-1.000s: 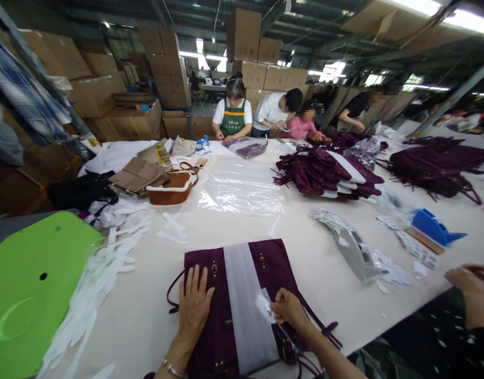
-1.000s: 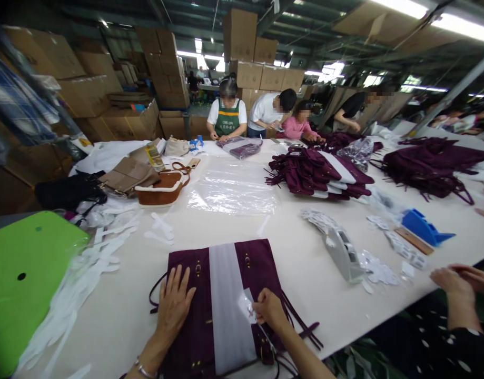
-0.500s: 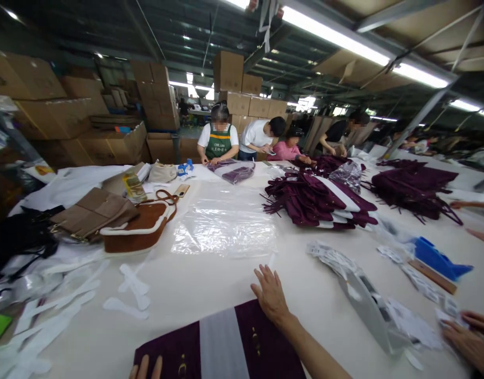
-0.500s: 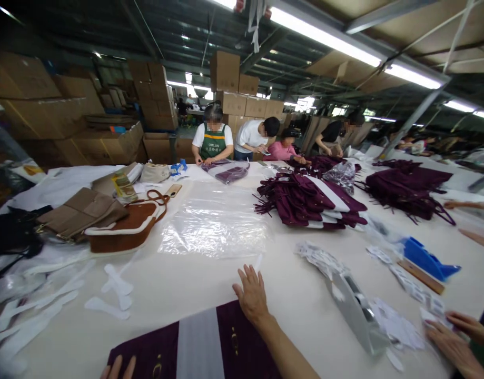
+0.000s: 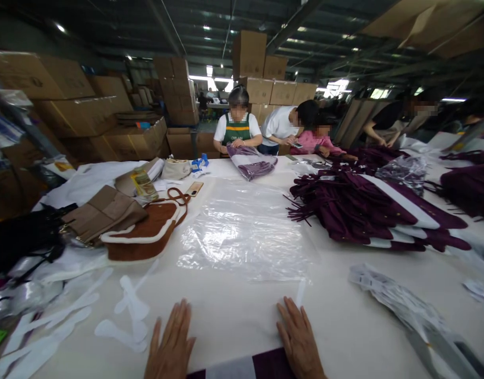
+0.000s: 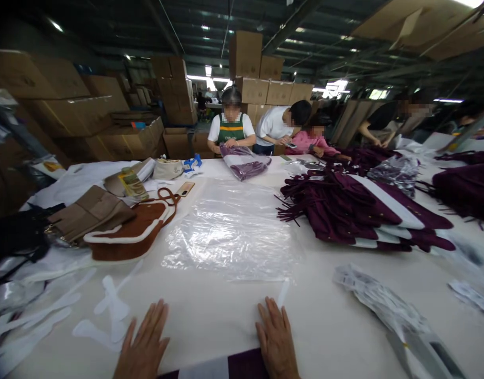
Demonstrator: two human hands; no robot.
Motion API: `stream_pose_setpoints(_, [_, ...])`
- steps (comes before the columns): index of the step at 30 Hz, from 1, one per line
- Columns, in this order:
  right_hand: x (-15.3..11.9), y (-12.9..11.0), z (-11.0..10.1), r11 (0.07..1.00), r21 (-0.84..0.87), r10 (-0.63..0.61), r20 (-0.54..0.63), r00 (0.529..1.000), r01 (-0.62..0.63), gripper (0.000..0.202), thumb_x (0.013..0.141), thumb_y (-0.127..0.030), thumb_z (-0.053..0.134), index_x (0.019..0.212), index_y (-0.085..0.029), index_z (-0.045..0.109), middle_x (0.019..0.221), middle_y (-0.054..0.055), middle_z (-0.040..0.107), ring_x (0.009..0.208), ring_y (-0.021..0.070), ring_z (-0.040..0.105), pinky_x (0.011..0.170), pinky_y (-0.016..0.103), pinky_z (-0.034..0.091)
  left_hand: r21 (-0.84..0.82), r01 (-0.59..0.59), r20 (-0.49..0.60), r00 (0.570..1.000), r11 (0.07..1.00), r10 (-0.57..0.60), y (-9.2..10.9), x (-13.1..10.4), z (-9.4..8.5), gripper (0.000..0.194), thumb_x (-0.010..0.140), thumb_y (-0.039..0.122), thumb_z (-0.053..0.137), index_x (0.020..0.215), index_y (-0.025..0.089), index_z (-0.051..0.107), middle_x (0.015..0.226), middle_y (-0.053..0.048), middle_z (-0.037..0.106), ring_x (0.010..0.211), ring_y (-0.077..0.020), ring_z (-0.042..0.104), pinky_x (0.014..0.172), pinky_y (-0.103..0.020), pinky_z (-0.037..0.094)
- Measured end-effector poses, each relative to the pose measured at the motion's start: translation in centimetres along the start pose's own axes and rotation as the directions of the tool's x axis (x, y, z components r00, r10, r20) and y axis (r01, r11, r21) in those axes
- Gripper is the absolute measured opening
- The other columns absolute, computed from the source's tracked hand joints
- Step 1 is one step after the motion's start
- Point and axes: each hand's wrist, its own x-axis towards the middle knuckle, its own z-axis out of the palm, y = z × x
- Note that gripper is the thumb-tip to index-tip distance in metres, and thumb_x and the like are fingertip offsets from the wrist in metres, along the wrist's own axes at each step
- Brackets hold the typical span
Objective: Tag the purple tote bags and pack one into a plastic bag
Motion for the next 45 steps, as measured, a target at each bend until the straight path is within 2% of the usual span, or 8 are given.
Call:
stream_pose_setpoints(5, [-0.3, 0.4, 0.4, 1.0, 0.003, -0.007, -0.005, 1.0, 0.007, 0.051, 0.095, -0.035, 0.05, 0.144, -0.024, 0.042, 0.151, 0.009, 0.043, 0.135, 0.0279, 0.045, 0.111, 0.051, 0.035, -0.085, -0.185, 0.096, 0.976, 0.979, 0.193, 4.9, 14.5, 4.5, 0.07, 0.081, -0.006, 0.025, 0.146, 0.015, 0.037, 0.153, -0.01, 0.041, 0.143, -0.0217, 0.033, 0.118, -0.046, 0.026])
stream_pose_setpoints(10, [-0.5, 0.4, 0.5, 0.999, 0.025, 0.029, 0.018, 0.999, -0.029, 0.05, 0.095, -0.034, 0.049, 0.143, -0.025, 0.043, 0.15, 0.01, 0.044, 0.134, 0.0286, 0.047, 0.111, 0.053, 0.037, -0.185, -0.141, 0.281, 0.941, 0.973, 0.19, 6.9, 19.7, 7.2, 0.045, 0.086, -0.002, 0.032, 0.114, 0.012, 0.064, 0.117, -0.015, 0.067, 0.112, -0.0237, 0.061, 0.094, -0.039, 0.048])
stream_pose_setpoints(18, [-0.4, 0.2, 0.3, 0.996, 0.077, 0.056, -0.01, 0.998, -0.055, 0.047, 0.094, -0.035, 0.052, 0.139, -0.024, 0.046, 0.146, 0.01, 0.049, 0.132, 0.0275, 0.048, 0.111, 0.052, 0.037, -0.182, -0.028, 0.277, 0.958, 0.983, 0.079, 4.2, 21.0, 5.1, 0.018, 0.095, 0.028, 0.045, 0.094, 0.017, 0.06, 0.093, -0.009, 0.065, 0.091, -0.0238, 0.061, 0.082, -0.038, 0.045])
stream_pose_setpoints(23, [-0.3, 0.1, 0.2, 0.995, 0.082, 0.058, -0.022, 0.998, -0.056, 0.044, 0.094, -0.034, 0.053, 0.136, -0.024, 0.049, 0.144, 0.01, 0.051, 0.131, 0.0274, 0.049, 0.111, 0.052, 0.038, -0.276, -0.169, 0.309, 0.916, 0.946, 0.254, 3.1, 19.8, 3.9, 0.015, 0.093, 0.019, 0.048, 0.083, 0.02, 0.059, 0.087, -0.005, 0.064, 0.085, -0.0194, 0.06, 0.082, -0.033, 0.043])
stream_pose_setpoints(31, [-0.4, 0.2, 0.5, 0.992, 0.105, 0.072, -0.05, 0.996, -0.066, 0.043, 0.094, -0.035, 0.052, 0.135, -0.023, 0.05, 0.139, 0.009, 0.056, 0.128, 0.0275, 0.052, 0.11, 0.051, 0.039, -0.34, -0.184, 0.264, 0.922, 0.922, 0.281, 3.6, 19.4, 2.5, 0.016, 0.086, 0.01, 0.046, 0.09, 0.021, 0.058, 0.096, -0.005, 0.064, 0.093, -0.0204, 0.061, 0.086, -0.034, 0.046])
stream_pose_setpoints(37, [-0.6, 0.2, 0.5, 0.99, 0.109, 0.093, -0.013, 0.996, -0.091, 0.044, 0.093, -0.033, 0.054, 0.136, -0.024, 0.048, 0.141, 0.009, 0.053, 0.13, 0.028, 0.049, 0.111, 0.052, 0.038, -0.352, -0.119, 0.2, 0.959, 0.928, 0.199, 4.6, 19.9, 5.2, 0.052, 0.089, 0.024, 0.051, 0.139, 0.021, 0.037, 0.147, -0.012, 0.047, 0.134, -0.024, 0.045, 0.105, -0.041, 0.041])
stream_pose_setpoints(41, [-0.7, 0.1, 0.4, 0.989, 0.108, 0.097, -0.003, 0.995, -0.097, 0.044, 0.093, -0.033, 0.054, 0.136, -0.024, 0.049, 0.142, 0.01, 0.052, 0.131, 0.0287, 0.048, 0.111, 0.053, 0.039, -0.265, -0.084, 0.26, 0.953, 0.961, 0.155, 4.8, 20.2, 7.6, 0.036, 0.091, 0.013, 0.039, 0.121, 0.018, 0.057, 0.126, -0.013, 0.063, 0.12, -0.0244, 0.056, 0.099, -0.041, 0.044])
stream_pose_setpoints(45, [-0.7, 0.0, 0.4, 0.985, 0.127, 0.122, -0.011, 0.992, -0.12, 0.041, 0.093, -0.034, 0.052, 0.133, -0.024, 0.052, 0.139, 0.009, 0.055, 0.13, 0.0293, 0.049, 0.11, 0.052, 0.041, -0.221, -0.005, 0.269, 0.961, 0.975, 0.066, 4.8, 20.7, 7.9, 0.029, 0.093, 0.013, 0.034, 0.103, 0.016, 0.062, 0.108, -0.013, 0.066, 0.105, -0.0252, 0.058, 0.089, -0.039, 0.045])
